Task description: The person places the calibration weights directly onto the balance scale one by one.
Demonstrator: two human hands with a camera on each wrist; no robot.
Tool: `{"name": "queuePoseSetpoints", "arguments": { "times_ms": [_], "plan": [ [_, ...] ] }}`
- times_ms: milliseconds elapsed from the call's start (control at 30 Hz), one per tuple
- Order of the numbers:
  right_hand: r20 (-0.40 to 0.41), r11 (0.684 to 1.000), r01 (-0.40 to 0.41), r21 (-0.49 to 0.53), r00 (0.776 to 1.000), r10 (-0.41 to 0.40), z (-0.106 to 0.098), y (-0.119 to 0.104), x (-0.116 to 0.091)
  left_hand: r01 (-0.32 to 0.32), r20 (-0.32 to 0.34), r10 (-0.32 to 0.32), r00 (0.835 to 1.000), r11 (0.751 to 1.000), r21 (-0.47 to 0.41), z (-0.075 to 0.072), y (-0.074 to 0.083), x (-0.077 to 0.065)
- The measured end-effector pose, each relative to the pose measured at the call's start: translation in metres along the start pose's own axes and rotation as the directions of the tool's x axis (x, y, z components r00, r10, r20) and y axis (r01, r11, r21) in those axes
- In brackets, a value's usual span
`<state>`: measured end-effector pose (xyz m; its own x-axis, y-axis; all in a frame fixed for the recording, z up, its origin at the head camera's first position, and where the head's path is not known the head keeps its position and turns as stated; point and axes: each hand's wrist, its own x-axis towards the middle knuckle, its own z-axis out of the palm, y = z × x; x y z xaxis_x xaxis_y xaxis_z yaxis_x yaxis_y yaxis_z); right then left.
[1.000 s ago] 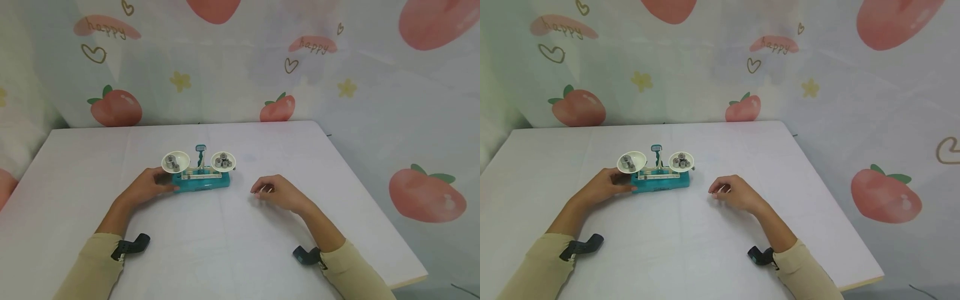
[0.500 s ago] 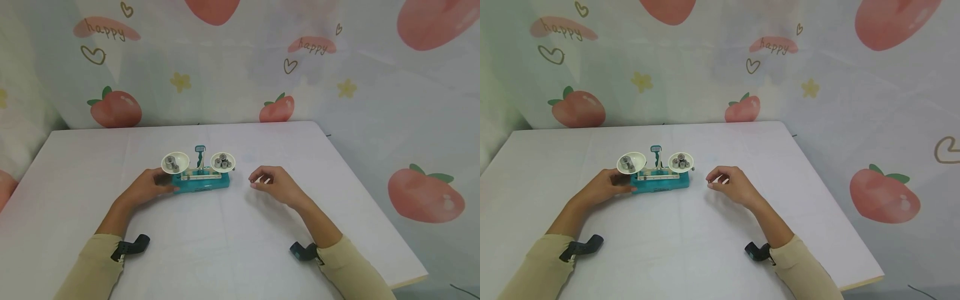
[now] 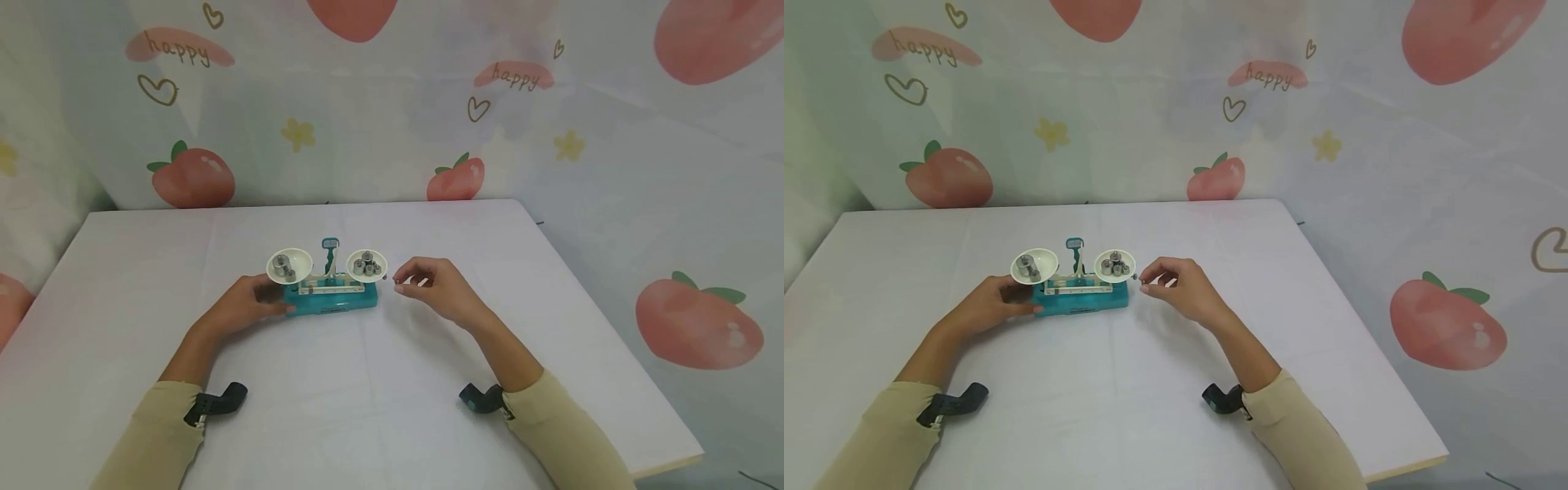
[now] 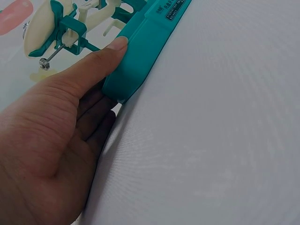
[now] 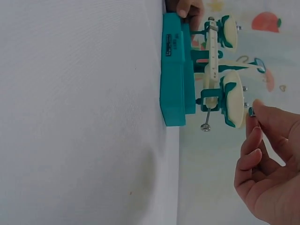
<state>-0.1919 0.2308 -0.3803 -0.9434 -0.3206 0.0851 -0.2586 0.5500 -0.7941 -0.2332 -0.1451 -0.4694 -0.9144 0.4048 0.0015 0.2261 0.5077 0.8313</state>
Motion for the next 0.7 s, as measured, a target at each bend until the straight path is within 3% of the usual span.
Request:
{"name": "queuePoseSetpoints", "arguments": {
  "times_ms": [700],
  "plan": [
    [-0.095,1.0,0.01,0.008,0.995,-0.009,0.023,-0.013,0.024,-0.002,0.002,0.002,1.0,1.0,-0.017,-0.001,0.002,0.0]
  ]
}}
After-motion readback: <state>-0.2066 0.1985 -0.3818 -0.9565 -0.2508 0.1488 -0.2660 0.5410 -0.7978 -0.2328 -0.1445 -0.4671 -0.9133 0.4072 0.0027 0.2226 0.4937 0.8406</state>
